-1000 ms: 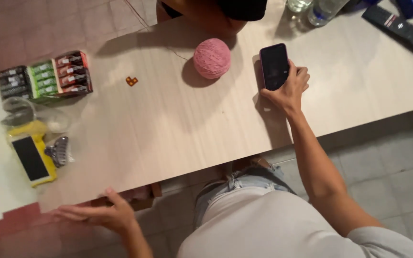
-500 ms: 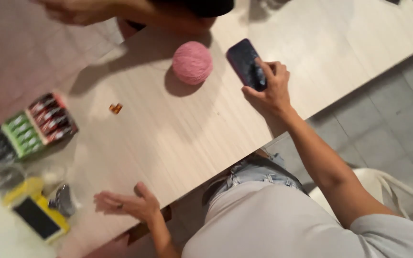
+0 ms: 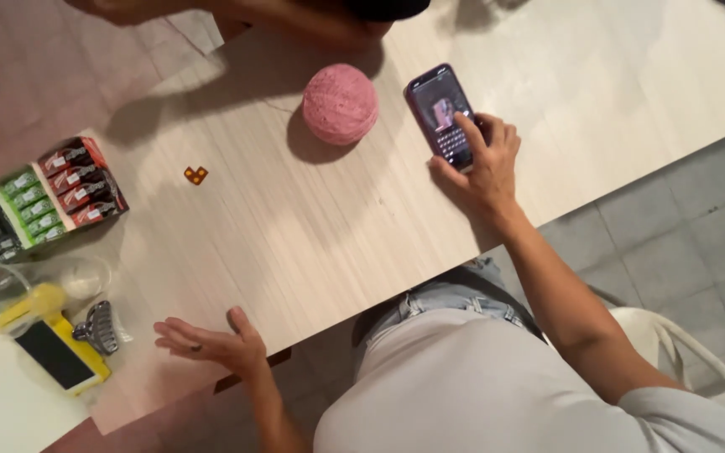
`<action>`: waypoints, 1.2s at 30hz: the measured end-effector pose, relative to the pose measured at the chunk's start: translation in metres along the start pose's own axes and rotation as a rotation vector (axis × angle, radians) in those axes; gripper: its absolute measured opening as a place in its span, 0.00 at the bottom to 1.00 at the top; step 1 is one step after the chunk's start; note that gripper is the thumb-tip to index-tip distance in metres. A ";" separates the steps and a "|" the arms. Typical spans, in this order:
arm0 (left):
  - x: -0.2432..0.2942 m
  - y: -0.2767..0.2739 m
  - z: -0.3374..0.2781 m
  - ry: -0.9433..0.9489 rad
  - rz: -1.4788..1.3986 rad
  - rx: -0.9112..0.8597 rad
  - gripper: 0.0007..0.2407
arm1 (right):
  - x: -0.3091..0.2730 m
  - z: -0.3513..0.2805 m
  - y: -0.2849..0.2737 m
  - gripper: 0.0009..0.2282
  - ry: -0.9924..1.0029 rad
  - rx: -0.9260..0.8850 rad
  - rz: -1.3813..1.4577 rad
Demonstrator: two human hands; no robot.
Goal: Organizing small product boxes into a display container and marking a document on a counter.
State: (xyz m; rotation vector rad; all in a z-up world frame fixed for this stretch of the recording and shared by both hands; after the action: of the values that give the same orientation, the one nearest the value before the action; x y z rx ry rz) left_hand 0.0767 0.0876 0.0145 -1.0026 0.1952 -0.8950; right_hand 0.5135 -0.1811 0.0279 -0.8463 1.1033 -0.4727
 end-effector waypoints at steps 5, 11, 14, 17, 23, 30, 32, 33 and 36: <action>0.109 0.034 0.058 0.283 -0.237 0.193 0.26 | 0.027 0.018 -0.008 0.34 -0.162 -0.081 0.153; 0.337 0.144 0.092 0.710 -0.620 -0.013 0.19 | 0.058 0.041 -0.014 0.30 -0.439 -0.094 0.162; 0.358 0.170 0.082 0.712 -0.591 -0.070 0.24 | 0.068 0.027 -0.012 0.24 -0.546 -0.029 0.150; 0.362 0.159 0.092 0.711 -0.575 -0.020 0.18 | 0.067 0.023 -0.014 0.21 -0.583 0.024 0.150; 0.368 0.157 0.094 0.753 -0.476 -0.010 0.16 | 0.050 0.029 -0.023 0.17 -0.602 0.051 0.122; 0.366 0.157 0.093 0.787 -0.414 0.011 0.14 | 0.047 0.028 -0.022 0.18 -0.626 0.039 0.047; 0.366 0.158 0.090 0.782 -0.406 0.019 0.14 | 0.042 0.032 -0.022 0.20 -0.602 0.017 0.053; 0.366 0.158 0.090 0.783 -0.397 0.031 0.14 | 0.040 0.035 -0.022 0.22 -0.577 0.001 0.060; 0.365 0.156 0.091 0.792 -0.387 0.032 0.13 | 0.056 0.025 -0.015 0.18 -0.642 0.032 0.056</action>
State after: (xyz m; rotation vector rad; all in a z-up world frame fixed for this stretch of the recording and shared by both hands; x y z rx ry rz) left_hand 0.4460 -0.0839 0.0296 -0.6156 0.6644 -1.6212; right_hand 0.5601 -0.2211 0.0125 -0.8536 0.5234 -0.1464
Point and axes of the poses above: each hand's wrist, its own z-axis towards the middle knuckle, its own y-axis out of the palm, x = y × z, the point moved 6 cm from there along z, towards the middle knuckle, and after that the axes turned 15 degrees about y, right-handed, at the moved point
